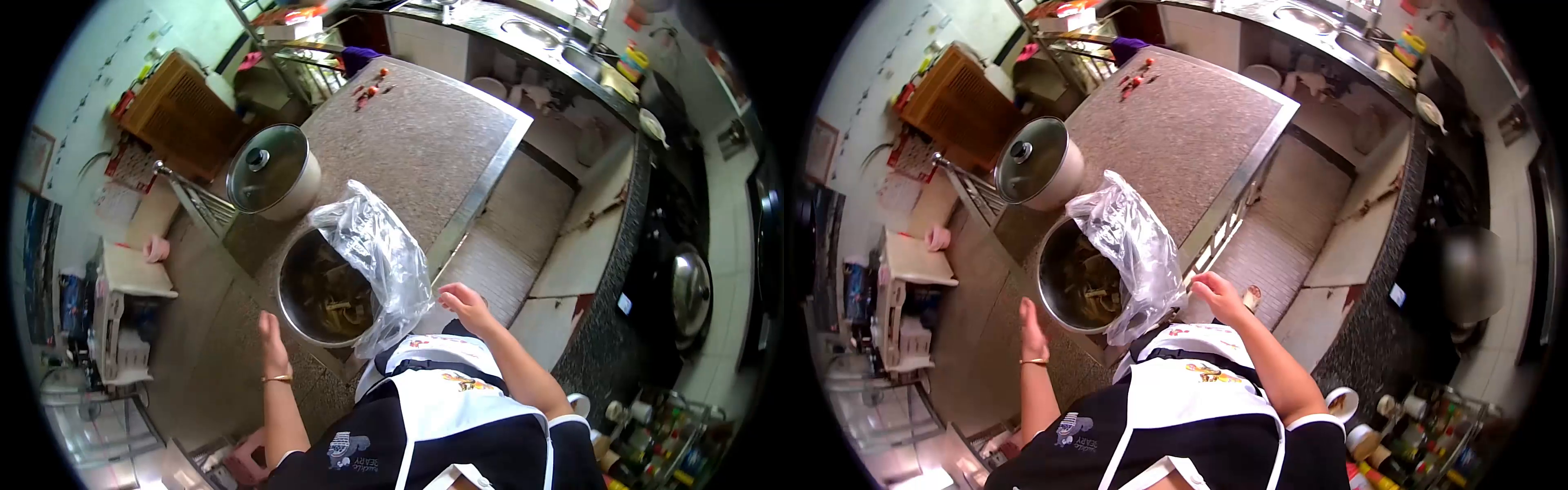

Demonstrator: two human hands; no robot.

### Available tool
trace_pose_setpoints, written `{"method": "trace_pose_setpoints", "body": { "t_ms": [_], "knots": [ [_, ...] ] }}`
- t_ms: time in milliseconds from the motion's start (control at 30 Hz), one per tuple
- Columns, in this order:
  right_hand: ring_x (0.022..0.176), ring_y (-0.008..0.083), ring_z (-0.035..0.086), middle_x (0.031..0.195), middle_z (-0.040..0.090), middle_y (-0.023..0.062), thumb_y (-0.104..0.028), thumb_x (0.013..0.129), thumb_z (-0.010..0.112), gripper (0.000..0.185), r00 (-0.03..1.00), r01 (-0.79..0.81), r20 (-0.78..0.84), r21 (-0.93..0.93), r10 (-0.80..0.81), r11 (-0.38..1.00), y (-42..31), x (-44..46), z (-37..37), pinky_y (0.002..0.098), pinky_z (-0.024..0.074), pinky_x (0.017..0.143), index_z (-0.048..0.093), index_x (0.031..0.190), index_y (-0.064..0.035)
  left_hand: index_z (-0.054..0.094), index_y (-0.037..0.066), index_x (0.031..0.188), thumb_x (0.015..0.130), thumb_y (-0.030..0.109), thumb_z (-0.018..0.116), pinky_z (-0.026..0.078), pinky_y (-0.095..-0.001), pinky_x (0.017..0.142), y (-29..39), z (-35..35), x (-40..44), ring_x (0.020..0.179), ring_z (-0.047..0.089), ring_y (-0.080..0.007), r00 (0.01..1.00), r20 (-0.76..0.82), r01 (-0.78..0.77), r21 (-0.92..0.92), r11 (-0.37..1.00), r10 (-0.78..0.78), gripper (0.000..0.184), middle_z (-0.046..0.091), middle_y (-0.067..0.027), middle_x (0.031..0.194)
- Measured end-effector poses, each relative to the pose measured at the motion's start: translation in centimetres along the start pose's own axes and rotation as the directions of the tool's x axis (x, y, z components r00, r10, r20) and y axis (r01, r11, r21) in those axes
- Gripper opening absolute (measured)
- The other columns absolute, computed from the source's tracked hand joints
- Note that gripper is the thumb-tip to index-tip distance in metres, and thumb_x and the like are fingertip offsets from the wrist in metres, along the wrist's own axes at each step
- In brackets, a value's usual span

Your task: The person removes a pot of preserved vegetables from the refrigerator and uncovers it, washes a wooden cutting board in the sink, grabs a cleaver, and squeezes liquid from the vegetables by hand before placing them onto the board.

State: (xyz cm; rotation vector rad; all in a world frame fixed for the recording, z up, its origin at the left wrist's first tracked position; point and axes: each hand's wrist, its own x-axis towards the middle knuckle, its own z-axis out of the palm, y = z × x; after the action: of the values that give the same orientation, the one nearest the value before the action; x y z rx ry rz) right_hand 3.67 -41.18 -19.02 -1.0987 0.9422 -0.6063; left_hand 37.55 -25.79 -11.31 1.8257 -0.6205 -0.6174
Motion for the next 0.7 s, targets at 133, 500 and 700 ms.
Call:
{"method": "trace_pose_setpoints", "body": {
  "t_ms": [133,500,700],
  "knots": [
    [0.084,0.0118,0.054,0.090,0.059,0.0039,-0.020,0.089,0.052,0.025,0.997,-0.023,0.072,0.028,0.021,0.999,-1.1,2.0,-4.8,0.0251,0.0440,0.076,0.055,0.104,0.0002,0.040,0.004,0.125,0.082,0.036,0.045,0.050,-0.0503,0.079,-0.3,3.9,-1.8,0.103,0.053,-0.0342,0.683,0.512,0.724,-0.375,0.580,-0.521,0.054,0.053,-0.0135,0.117],
    [0.078,0.0112,0.055,0.088,0.061,0.0044,-0.023,0.087,0.054,0.022,0.926,-0.299,-0.210,0.094,0.313,0.950,1.5,2.7,-28.9,0.0247,0.0426,0.068,0.055,0.101,-0.0058,0.047,-0.013,0.108,0.076,0.008,0.044,0.050,-0.0450,0.082,4.5,23.0,-1.3,0.096,0.055,-0.0380,0.709,0.432,0.671,-0.657,0.344,-0.558,0.038,0.056,-0.0241,0.105],
    [0.080,0.0107,0.055,0.087,0.061,0.0036,-0.023,0.087,0.054,0.022,0.967,-0.195,-0.156,0.056,0.202,0.979,-4.3,11.3,-36.2,0.0242,0.0430,0.069,0.055,0.102,-0.0056,0.048,-0.013,0.100,0.081,0.006,0.042,0.051,-0.0409,0.084,10.7,40.0,1.6,0.095,0.056,-0.0363,0.736,0.338,0.514,-0.842,0.160,-0.587,0.028,0.056,-0.0241,0.100]
  ]
}}
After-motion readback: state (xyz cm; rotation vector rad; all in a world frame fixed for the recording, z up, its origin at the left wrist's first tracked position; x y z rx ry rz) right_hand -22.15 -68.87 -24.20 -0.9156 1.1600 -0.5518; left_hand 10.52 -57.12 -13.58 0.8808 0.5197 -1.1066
